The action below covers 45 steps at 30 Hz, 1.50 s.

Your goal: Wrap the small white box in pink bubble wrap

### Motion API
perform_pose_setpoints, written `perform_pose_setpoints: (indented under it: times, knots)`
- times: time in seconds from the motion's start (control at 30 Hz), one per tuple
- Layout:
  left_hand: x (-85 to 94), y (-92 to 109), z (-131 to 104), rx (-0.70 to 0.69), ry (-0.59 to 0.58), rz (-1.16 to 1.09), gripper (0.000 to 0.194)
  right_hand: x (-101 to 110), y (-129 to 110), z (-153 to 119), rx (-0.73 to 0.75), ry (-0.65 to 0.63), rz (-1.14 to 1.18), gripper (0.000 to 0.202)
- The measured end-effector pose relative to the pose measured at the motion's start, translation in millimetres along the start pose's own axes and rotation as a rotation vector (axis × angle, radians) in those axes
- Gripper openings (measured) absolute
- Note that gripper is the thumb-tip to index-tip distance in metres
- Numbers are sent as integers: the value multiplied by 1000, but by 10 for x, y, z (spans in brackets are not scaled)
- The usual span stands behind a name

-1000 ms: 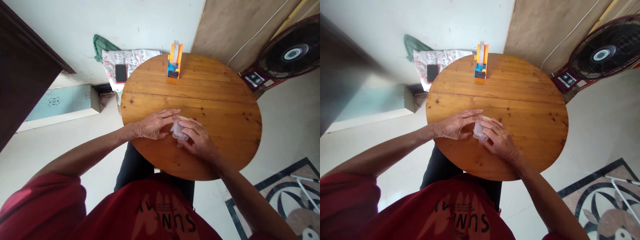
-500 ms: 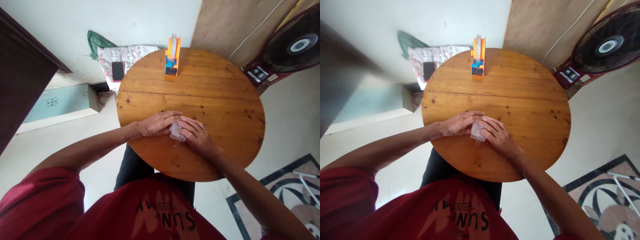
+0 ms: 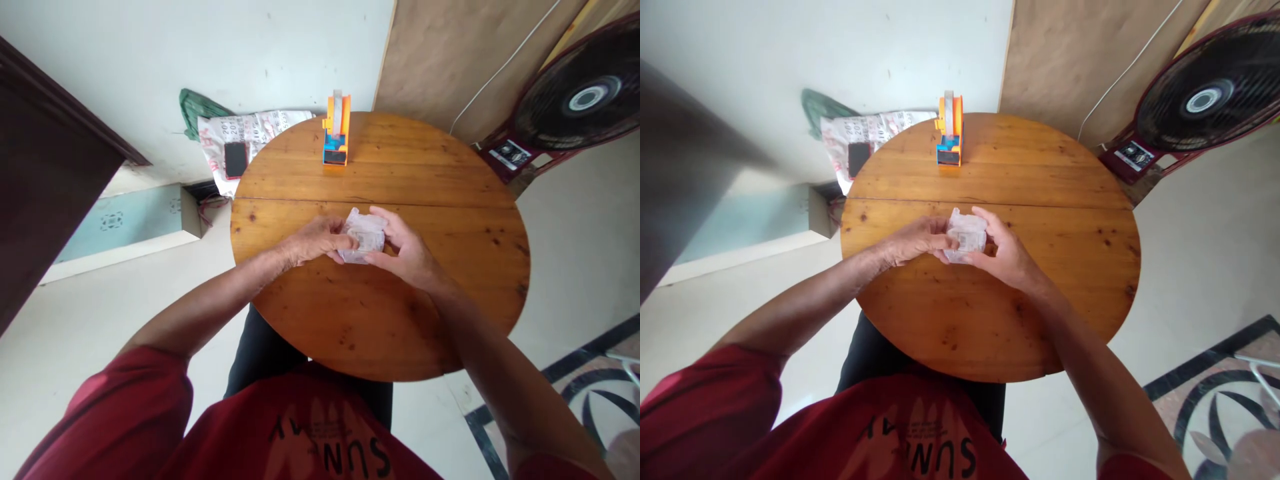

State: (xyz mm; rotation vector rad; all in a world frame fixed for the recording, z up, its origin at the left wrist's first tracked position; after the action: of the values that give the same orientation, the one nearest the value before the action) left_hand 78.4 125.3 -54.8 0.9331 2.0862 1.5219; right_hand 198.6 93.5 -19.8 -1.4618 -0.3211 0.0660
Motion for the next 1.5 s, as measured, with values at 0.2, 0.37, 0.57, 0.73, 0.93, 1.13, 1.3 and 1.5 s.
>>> perform_pose_setpoints:
  times: [0.2, 0.37, 0.57, 0.73, 0.93, 1.13, 1.3, 1.5]
  knots:
    - [221, -1, 77, -46, 221, 218, 40, 104, 330, 114, -194, 115, 168, 95]
    - [403, 182, -136, -325, 540, 307, 41, 147, 358, 118, -268, 148, 177, 93]
    - [182, 111, -3, -261, 329, 263, 43, 202, 306, 151, -197, 185, -61, 80]
    - [200, 6, 93, -186, 338, 257, 37, 266, 281, 165, -71, 241, -283, 73]
    - [247, 14, 94, -125, 408, 344, 30, 378, 119, 59, 65, 375, -389, 58]
    - [259, 10, 108, -123, 422, 348, 29, 330, -79, 24, 146, 362, -452, 38]
    - [266, -36, 130, -137, 439, 329, 32, 270, -12, 76, 97, 292, -407, 34]
    - [225, -40, 131, -136, 398, 290, 37, 287, 195, 94, -27, 259, -319, 49]
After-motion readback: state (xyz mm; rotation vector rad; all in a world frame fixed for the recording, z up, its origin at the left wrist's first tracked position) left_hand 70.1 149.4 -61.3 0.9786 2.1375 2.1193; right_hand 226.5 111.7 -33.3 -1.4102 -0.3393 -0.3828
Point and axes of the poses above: each hand's wrist, its own z-axis towards the middle knuckle, its own x-axis out of the back of the hand, y = z × x, the point moved 10 cm from there along z, towards the middle knuckle, and after that the axes turned 10 degrees about z, right-handed, at the moved point
